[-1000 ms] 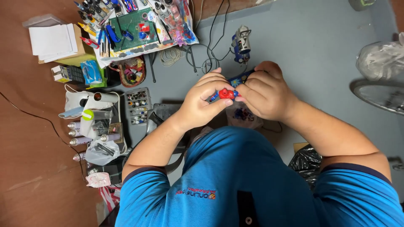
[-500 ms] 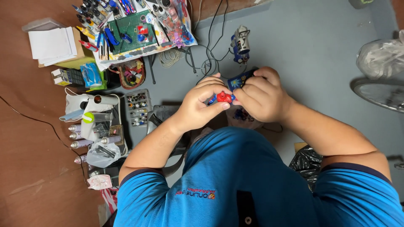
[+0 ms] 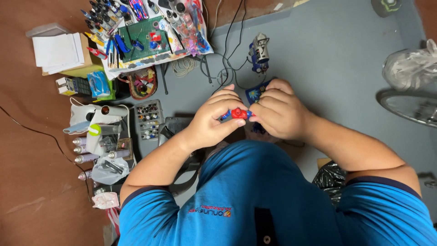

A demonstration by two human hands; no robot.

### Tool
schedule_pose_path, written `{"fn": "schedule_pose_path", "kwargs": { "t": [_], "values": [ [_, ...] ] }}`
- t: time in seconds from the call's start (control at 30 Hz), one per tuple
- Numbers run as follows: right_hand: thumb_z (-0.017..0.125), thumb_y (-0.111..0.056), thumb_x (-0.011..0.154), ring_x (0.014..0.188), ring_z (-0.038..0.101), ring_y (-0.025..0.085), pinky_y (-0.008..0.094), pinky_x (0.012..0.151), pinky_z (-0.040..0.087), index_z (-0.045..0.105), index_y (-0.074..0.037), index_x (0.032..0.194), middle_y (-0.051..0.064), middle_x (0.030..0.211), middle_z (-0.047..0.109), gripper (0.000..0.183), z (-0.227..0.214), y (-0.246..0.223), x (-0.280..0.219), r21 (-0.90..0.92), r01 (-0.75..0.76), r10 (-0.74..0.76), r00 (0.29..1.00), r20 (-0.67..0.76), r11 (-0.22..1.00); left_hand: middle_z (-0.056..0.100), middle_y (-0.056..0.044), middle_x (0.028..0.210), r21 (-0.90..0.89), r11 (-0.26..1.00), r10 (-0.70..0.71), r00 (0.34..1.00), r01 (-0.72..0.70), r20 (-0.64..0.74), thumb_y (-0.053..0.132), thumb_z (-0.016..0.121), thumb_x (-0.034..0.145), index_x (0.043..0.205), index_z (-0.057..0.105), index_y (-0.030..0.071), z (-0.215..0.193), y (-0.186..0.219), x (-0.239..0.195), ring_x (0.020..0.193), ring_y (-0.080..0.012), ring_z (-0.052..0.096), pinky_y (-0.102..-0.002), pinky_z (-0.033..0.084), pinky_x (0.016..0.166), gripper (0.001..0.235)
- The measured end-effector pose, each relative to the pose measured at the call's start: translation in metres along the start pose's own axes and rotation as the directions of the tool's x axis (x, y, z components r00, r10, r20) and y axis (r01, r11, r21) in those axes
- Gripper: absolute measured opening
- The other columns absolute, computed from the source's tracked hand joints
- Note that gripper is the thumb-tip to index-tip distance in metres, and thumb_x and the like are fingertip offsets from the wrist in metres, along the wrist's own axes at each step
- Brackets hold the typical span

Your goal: Repairing or customizing a Spider-Man action figure by heating it with a hair dryer and manipulating the joints.

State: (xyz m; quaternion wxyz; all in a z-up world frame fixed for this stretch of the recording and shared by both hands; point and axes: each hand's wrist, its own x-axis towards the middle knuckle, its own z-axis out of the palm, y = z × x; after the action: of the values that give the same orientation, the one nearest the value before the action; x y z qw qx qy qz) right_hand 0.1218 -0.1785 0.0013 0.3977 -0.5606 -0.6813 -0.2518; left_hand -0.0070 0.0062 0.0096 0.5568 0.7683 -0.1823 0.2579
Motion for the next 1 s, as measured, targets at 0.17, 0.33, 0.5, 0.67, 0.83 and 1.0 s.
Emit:
{"fn": "schedule_pose_path", "kwargs": {
  "t": [0.17, 0.33, 0.5, 0.67, 0.83, 1.0],
  "values": [
    [0.061, -0.018, 0.107, 0.07, 0.061, 0.025, 0.046, 0.082, 0.055, 0.074, -0.003, 0.09, 0.006, 0.075, 0.058, 0.026, 0.0, 0.002, 0.001, -0.177, 0.153, -0.16, 0.987, -0.023, 0.972, 0.071, -0.014, 0.094, 0.092, 0.994, 0.067, 0.998, -0.067, 0.005, 0.02, 0.079, 0.092, 0.104, 0.073, 0.001, -0.004, 0.008, 0.0, 0.097, -0.0333, 0.067, -0.056, 0.036, 0.118, 0.023],
    [0.062, -0.011, 0.105, 0.068, 0.064, 0.034, 0.048, 0.073, 0.056, 0.074, 0.004, 0.097, 0.007, 0.072, 0.06, 0.02, 0.005, -0.005, -0.01, 0.493, -0.25, 0.23, 0.968, 0.102, 0.833, 0.07, -0.014, 0.095, 0.31, 0.93, 0.199, 0.98, -0.198, 0.029, 0.025, 0.073, 0.098, 0.103, 0.073, 0.001, -0.005, 0.017, 0.001, 0.1, -0.0336, 0.066, -0.058, 0.034, 0.119, 0.026],
    [0.067, -0.002, 0.1, 0.074, 0.071, 0.033, 0.047, 0.071, 0.059, 0.076, 0.007, 0.102, 0.015, 0.078, 0.071, 0.012, 0.003, -0.014, -0.015, 0.638, -0.515, 0.466, 0.845, 0.263, 0.572, 0.07, -0.014, 0.094, 0.204, 0.971, 0.115, 0.992, -0.122, 0.045, 0.024, 0.074, 0.096, 0.103, 0.074, 0.001, -0.009, 0.017, -0.001, 0.099, -0.0332, 0.066, -0.057, 0.034, 0.119, 0.025],
    [0.067, -0.019, 0.102, 0.074, 0.066, 0.032, 0.049, 0.083, 0.048, 0.076, -0.002, 0.093, 0.01, 0.083, 0.067, 0.021, -0.047, 0.026, -0.029, -0.064, -0.183, 0.18, 0.982, -0.049, 0.981, 0.07, -0.01, 0.1, 0.021, 0.992, -0.123, 0.986, 0.126, -0.115, 0.018, 0.069, 0.097, 0.104, 0.069, 0.006, -0.047, 0.013, -0.021, 0.112, -0.0337, 0.066, -0.054, 0.041, 0.119, 0.014],
    [0.066, 0.009, 0.1, 0.077, 0.056, 0.043, 0.055, 0.095, 0.045, 0.072, 0.012, 0.097, 0.023, 0.089, 0.068, 0.007, -0.073, 0.031, -0.025, -0.142, -0.367, 0.373, 0.928, 0.019, 0.919, 0.069, -0.008, 0.104, 0.155, 0.943, -0.278, 0.954, 0.294, -0.115, 0.02, 0.069, 0.1, 0.106, 0.066, 0.003, -0.071, 0.017, -0.021, 0.108, -0.023, 0.067, -0.05, 0.042, 0.126, 0.019],
    [0.064, -0.014, 0.108, 0.064, 0.055, 0.023, 0.035, 0.066, 0.049, 0.074, 0.007, 0.097, 0.011, 0.075, 0.061, 0.026, -0.025, 0.038, -0.027, 0.432, -0.468, 0.539, 0.841, -0.049, 0.771, 0.069, -0.013, 0.097, -0.189, 0.967, -0.198, 0.972, 0.171, -0.13, 0.017, 0.084, 0.088, 0.107, 0.072, -0.003, -0.051, -0.011, -0.009, 0.101, -0.0218, 0.065, -0.053, 0.032, 0.124, 0.03]
  ]
}}
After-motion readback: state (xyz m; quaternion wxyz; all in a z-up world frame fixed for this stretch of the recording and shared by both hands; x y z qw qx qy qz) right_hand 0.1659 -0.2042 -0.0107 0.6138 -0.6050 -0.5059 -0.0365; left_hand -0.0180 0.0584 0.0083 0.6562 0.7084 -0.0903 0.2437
